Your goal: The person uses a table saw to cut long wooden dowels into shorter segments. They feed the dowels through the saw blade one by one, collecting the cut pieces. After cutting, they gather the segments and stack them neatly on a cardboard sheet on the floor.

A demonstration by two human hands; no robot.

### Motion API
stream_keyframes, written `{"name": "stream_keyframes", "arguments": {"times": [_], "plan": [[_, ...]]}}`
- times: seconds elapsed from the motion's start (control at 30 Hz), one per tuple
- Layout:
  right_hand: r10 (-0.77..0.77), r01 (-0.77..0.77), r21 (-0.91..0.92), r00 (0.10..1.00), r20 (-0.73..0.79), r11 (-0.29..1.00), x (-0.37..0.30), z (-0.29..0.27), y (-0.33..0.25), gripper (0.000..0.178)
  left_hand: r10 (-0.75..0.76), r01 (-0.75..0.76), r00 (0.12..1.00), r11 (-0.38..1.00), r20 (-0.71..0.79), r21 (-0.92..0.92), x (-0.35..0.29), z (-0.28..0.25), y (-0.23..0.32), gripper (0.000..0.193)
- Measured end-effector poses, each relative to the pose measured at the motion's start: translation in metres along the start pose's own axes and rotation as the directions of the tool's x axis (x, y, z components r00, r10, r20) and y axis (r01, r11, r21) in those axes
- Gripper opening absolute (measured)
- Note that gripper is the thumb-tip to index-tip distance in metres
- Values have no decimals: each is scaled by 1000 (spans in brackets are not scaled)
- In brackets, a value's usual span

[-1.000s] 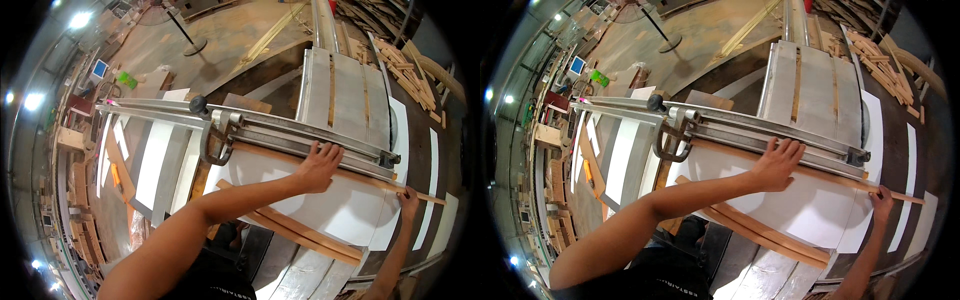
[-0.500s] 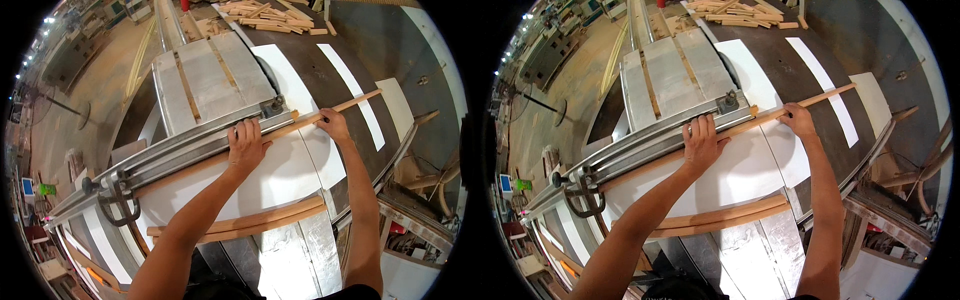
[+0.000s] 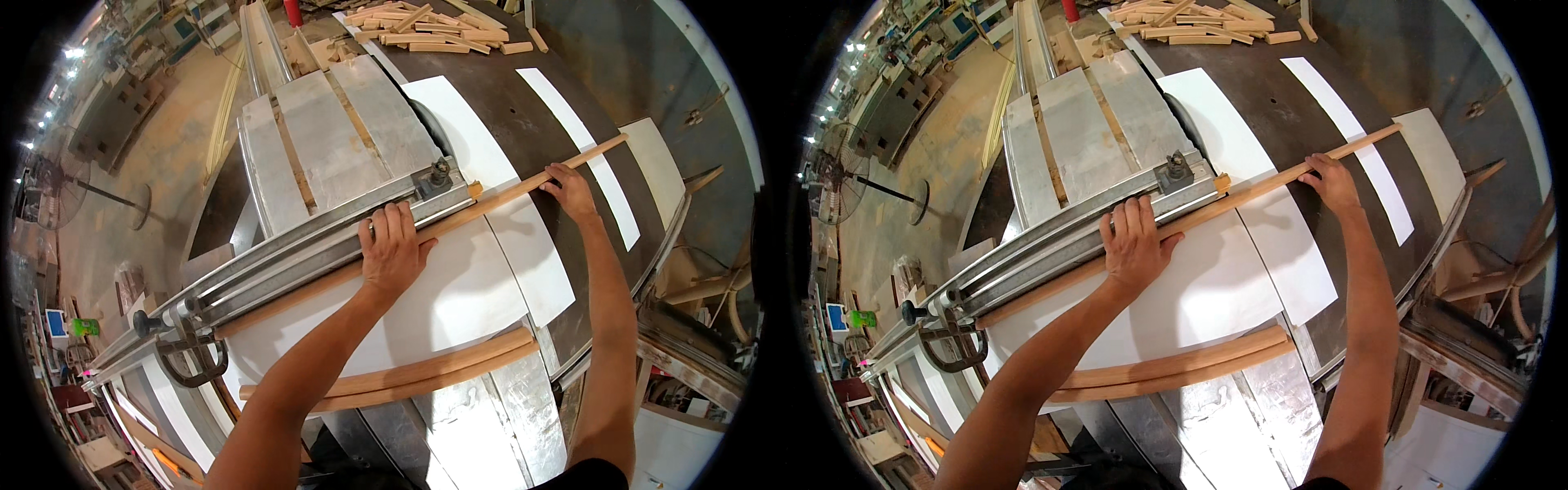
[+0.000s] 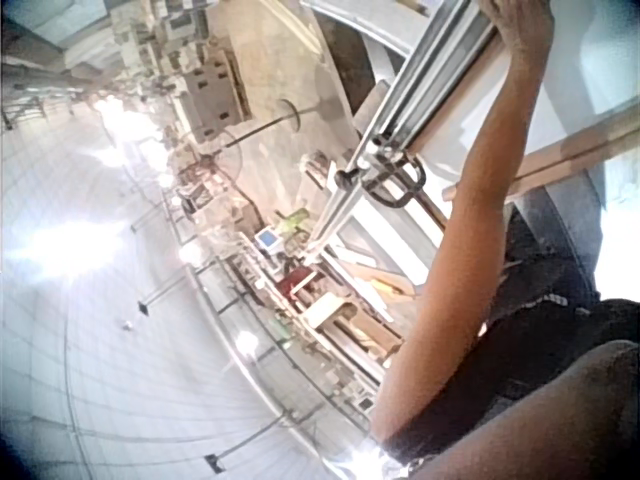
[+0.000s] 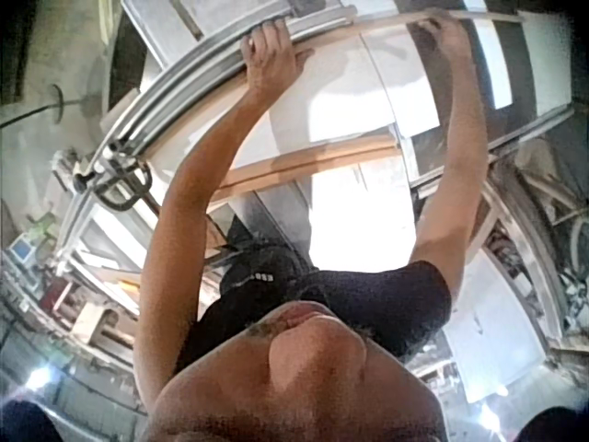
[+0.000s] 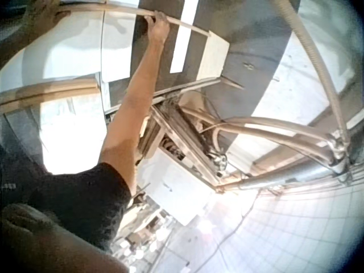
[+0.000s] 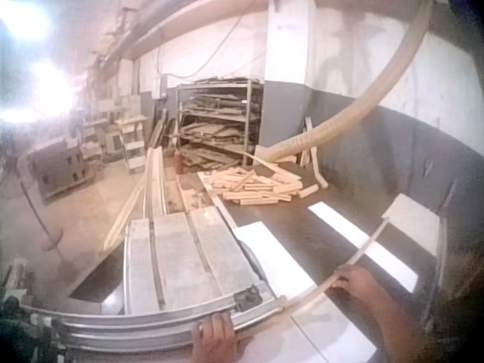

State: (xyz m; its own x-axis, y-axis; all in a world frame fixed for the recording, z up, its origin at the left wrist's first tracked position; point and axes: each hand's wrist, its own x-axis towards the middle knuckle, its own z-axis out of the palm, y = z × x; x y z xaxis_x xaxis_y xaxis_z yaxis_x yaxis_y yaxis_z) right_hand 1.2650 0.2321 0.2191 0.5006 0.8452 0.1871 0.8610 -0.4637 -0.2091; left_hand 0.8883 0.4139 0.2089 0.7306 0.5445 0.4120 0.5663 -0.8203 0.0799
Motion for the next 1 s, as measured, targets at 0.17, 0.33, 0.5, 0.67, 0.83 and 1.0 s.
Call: {"name": "stream_keyframes", "arguments": {"times": [0.17,0.33,0.5,0.67,0.83,1.0], "plan": [[-9,9,21,1000,12,1000,5,0,-4,44,12,-11,1000,999,-19,33,0,1,-2,84],[-4,3,17,1000,16,1000,5,3,1,45,19,-18,1000,999,-24,46,1,1,0,84],[8,-8,-4,1000,9,1000,5,7,0,44,9,-8,1000,999,-4,48,1,1,-2,84],[8,-8,19,1000,6,1000,6,8,0,44,12,-11,1000,999,-14,32,2,1,-1,84],[-5,5,32,1000,-6,999,5,10,1,43,16,-15,1000,999,-12,34,2,2,-3,84],[-17,18,50,999,-34,999,4,13,5,43,17,-17,1000,999,5,41,2,2,-3,85]]}}
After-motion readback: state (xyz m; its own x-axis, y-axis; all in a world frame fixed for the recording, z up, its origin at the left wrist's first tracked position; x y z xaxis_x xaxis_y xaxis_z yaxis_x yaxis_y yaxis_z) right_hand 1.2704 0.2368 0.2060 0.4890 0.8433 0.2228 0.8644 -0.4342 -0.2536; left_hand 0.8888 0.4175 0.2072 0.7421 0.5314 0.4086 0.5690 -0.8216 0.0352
